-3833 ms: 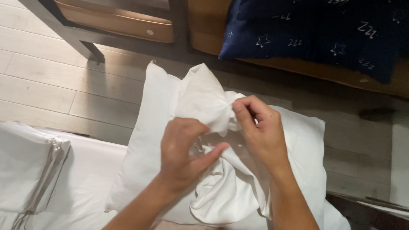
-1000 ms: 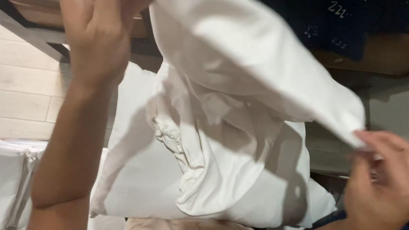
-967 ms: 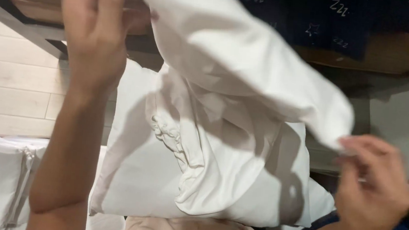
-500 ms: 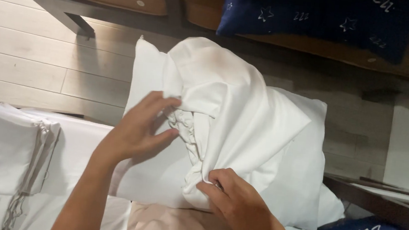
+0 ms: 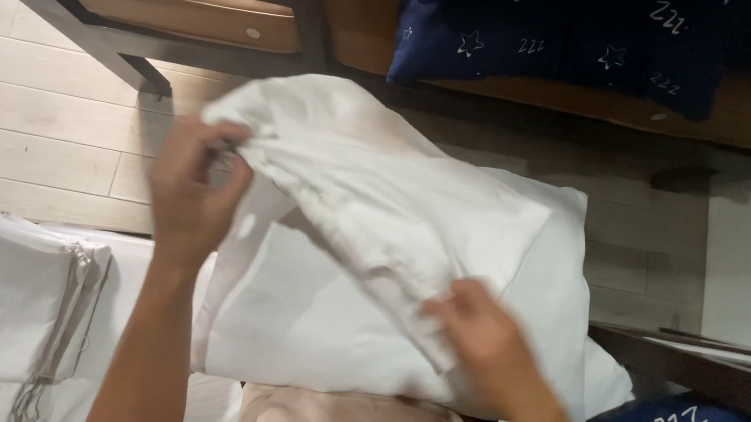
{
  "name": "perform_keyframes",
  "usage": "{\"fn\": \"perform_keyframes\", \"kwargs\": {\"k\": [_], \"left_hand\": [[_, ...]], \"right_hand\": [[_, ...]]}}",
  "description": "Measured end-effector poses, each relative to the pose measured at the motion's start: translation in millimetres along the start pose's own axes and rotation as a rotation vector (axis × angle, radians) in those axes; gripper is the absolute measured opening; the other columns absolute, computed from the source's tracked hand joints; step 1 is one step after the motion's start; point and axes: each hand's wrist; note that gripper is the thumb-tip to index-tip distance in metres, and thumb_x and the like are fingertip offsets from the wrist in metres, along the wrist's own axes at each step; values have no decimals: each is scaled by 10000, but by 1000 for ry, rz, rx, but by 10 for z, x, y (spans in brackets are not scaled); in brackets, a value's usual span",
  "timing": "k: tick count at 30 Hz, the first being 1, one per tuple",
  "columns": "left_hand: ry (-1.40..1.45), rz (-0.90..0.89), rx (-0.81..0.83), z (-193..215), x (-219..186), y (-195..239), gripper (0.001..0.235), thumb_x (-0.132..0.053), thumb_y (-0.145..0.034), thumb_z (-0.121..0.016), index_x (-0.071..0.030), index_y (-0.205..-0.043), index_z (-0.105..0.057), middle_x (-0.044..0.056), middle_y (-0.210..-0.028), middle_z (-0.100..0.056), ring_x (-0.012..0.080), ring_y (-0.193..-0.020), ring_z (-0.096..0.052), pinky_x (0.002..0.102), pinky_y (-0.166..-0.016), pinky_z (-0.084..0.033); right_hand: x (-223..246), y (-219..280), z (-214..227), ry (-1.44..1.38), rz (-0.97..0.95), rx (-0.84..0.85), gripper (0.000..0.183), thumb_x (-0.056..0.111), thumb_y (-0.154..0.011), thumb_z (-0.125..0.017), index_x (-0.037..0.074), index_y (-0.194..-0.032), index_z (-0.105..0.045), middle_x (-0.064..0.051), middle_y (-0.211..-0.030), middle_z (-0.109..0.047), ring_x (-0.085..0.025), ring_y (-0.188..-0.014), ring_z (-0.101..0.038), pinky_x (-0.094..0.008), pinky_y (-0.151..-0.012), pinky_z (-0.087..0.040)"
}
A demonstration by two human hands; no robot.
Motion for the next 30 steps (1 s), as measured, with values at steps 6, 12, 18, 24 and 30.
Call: {"fn": "perform_keyframes", "kwargs": {"k": [6, 12, 18, 24, 30], "left_hand": [[102, -188, -176, 23, -391, -502, 305, 168, -893, -667, 42, -1170, -636, 155, -1164, -599, 217, -949, -560, 320, -817, -525], [342, -477, -347, 213, -547, -436, 399, 219, -1024, -689, -20, -1295, -518, 109, -1270, -462, 226, -1105, -526, 320, -950, -572], [260, -148, -173, 83, -478, 617, 437, 144, -763, -715, -22, -1143, -575, 120, -1172, -545, 222, -1072, -580, 339, -984, -582], [296, 431, 137, 154, -422, 1232, 279, 8, -780, -718, -3, -1054, -667, 126, -989, -680, 216, -953, -638, 363, -959, -570], [474, 502, -203, 223, -598, 885, 186, 107, -947, -664, 17, -1087, -580, 95, -1038, -576, 176, -930, -621, 308, -933, -622]], "right_hand": [[-753, -294, 1139, 576, 46, -516, 197, -174, -925, -838, 14, -916, -777, -147, -1042, -608, -148, -684, -437, -252, -502, -401], [-798, 143, 1761, 520, 220, -590, 222, -328, -1070, -842, -167, -1064, -688, -413, -1406, -592, -474, -1153, -593, -568, -999, -565], [-550, 481, 1186, -4, -223, -287, 159, -72, -737, -738, 49, -839, -741, -151, -1207, -620, -69, -606, -478, -147, -416, -353], [-627, 551, 691, -515, -525, 188, 506, 115, -607, -917, 93, -1095, -782, -38, -1076, -740, -171, -931, -678, -298, -847, -566], [-510, 280, 794, -250, -624, -64, 271, -2, -747, -789, 39, -1015, -783, -78, -969, -771, -138, -688, -623, -214, -535, -456]]}}
Point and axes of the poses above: each hand's wrist, its own y-axis away from the middle knuckle, its own z-axis out of the back of the hand, x = y × z
